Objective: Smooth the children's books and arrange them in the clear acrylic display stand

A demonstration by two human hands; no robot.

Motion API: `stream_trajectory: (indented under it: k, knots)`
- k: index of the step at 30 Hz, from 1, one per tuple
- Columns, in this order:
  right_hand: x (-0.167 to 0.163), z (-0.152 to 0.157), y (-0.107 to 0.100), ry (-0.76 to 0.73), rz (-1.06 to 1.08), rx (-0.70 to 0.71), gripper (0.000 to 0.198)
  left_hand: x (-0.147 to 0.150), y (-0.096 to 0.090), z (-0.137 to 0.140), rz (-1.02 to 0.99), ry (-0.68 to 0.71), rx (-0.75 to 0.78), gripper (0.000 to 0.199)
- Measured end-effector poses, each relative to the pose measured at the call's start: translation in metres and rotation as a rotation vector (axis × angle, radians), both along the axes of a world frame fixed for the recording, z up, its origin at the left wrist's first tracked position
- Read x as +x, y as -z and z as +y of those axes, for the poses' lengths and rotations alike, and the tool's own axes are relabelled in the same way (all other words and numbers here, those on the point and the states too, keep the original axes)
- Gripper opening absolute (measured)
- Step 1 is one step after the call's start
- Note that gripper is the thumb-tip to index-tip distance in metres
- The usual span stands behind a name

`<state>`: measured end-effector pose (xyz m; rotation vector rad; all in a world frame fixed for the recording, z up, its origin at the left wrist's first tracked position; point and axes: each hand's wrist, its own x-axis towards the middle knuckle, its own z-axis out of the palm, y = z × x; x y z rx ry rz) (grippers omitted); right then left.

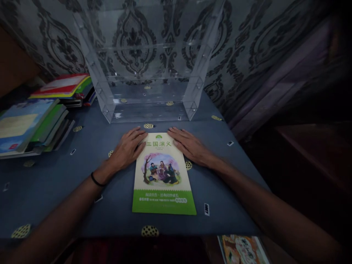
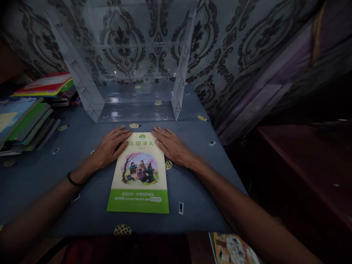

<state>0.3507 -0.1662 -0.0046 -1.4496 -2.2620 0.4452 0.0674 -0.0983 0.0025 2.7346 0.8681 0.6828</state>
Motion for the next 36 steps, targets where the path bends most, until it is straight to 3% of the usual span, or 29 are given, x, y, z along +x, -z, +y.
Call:
stream_trajectory:
  k: [6,11,17,26,32,36]
  knots:
    - [0.002,0.001,0.004,-0.006,0.042,0.043,0.054,0.009,-0.013,-0.006,0.251,0.058,-0.020,0.048]
    - [0.005,0.003,0.006,-0.015,0.047,0.037,0.053,0.032,-0.021,-0.021,0.283,0.164,-0.017,0.049]
    - [0.012,0.006,0.007,-0.084,0.064,0.014,0.053,0.055,-0.027,-0.063,0.326,0.253,-0.006,0.048]
    - [0.014,0.004,0.004,-0.108,0.073,0.025,0.052,0.047,-0.037,-0.119,0.359,0.504,0.000,0.048]
    - [0.014,0.006,0.010,-0.084,0.075,0.053,0.050,0.047,-0.034,-0.121,0.345,0.493,-0.004,0.049]
    - [0.012,0.006,0.011,-0.059,0.072,0.067,0.050,0.037,-0.028,-0.098,0.335,0.376,-0.042,0.058]
